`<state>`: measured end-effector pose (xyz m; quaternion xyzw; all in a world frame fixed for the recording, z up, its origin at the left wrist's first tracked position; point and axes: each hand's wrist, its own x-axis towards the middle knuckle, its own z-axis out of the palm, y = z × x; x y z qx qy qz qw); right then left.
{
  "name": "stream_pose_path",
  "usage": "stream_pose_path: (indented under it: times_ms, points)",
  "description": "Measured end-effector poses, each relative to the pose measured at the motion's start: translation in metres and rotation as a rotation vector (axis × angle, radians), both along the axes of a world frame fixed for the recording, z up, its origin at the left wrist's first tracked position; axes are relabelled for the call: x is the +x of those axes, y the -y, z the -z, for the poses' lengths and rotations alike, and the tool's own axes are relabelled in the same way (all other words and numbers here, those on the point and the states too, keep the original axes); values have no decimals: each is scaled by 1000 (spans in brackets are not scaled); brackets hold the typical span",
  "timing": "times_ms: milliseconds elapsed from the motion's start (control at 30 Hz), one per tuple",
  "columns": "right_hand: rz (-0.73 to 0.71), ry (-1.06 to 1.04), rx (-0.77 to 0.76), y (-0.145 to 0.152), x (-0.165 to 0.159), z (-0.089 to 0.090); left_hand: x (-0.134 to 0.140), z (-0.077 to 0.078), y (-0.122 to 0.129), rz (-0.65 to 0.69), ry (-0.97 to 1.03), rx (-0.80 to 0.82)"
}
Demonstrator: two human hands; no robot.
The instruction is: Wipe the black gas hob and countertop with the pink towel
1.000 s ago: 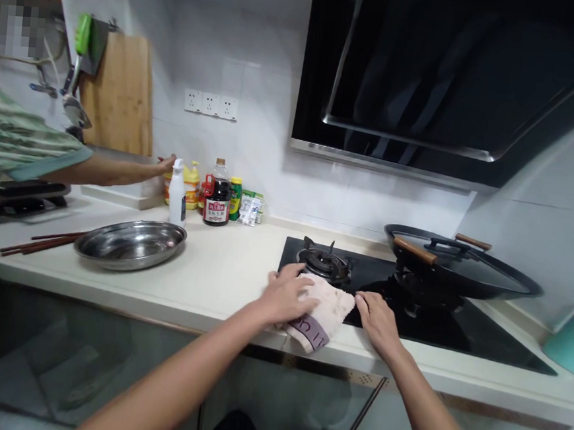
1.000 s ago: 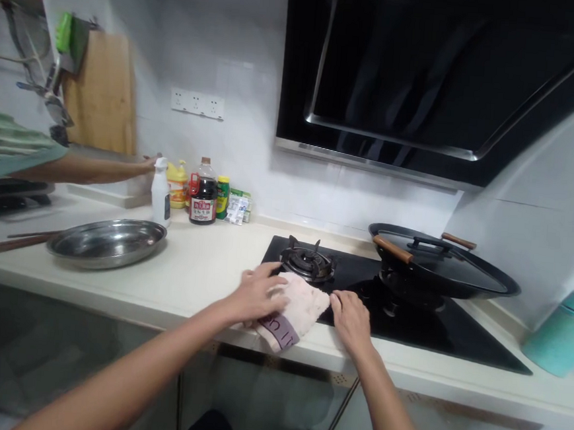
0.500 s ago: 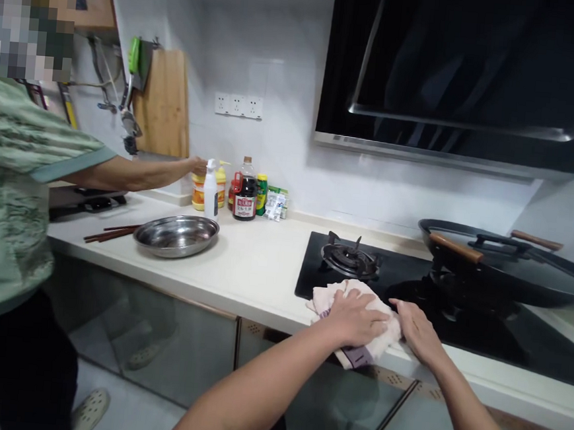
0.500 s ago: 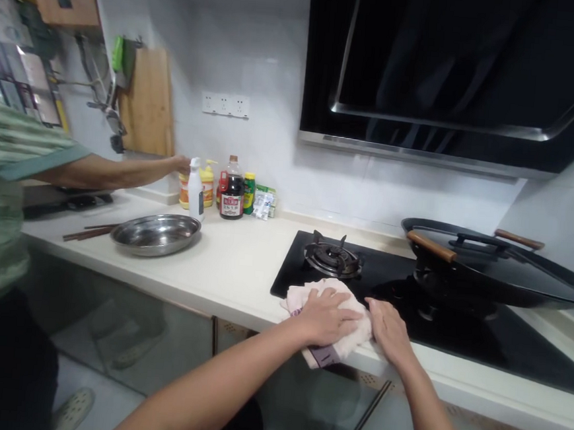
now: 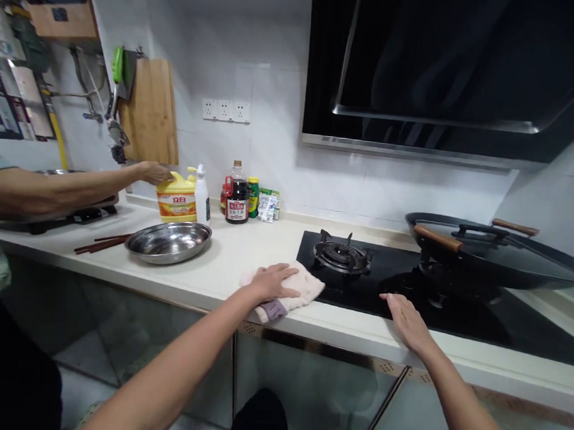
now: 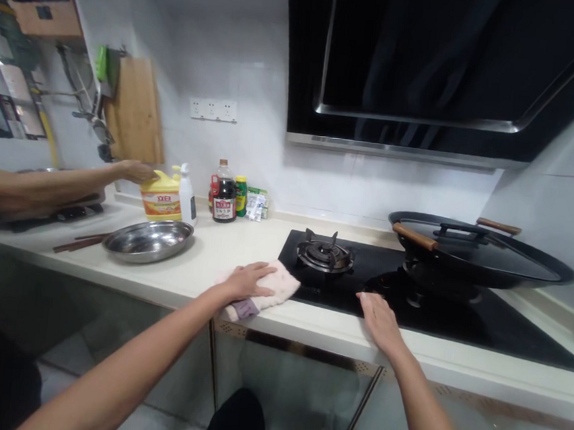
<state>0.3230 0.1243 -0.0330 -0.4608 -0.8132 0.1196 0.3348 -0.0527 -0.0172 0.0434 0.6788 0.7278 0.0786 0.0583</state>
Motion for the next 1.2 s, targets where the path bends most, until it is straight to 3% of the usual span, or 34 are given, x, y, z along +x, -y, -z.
stream_pose_path:
  times_ms: [200, 367, 533, 633, 733, 867, 1000, 1200]
  points:
    - [-47, -11, -12, 3, 0, 0, -104, -6, 56, -209, -82, -14]
    - [-66, -23, 10, 8, 1, -4, -145, 3, 102, -256, -143, -7]
    - [-78, -37, 25, 12, 1, -7, -153, 17, 129, -278, -231, 77]
    - [-87, -50, 29, 13, 0, -7, -159, 17, 138, -217, -216, 12]
    - [-87, -63, 20, 15, -2, -6, -163, 14, 141, -144, -246, -35]
    - [-130, -50, -8, 15, 1, -8, -158, 18, 138, -146, -353, 60]
    - [-187, 6, 23, 9, 32, -4, -147, 25, 138, -178, -405, 128]
    - [52, 59, 227, -1, 86, 10, -122, 28, 141, -160, -474, 199]
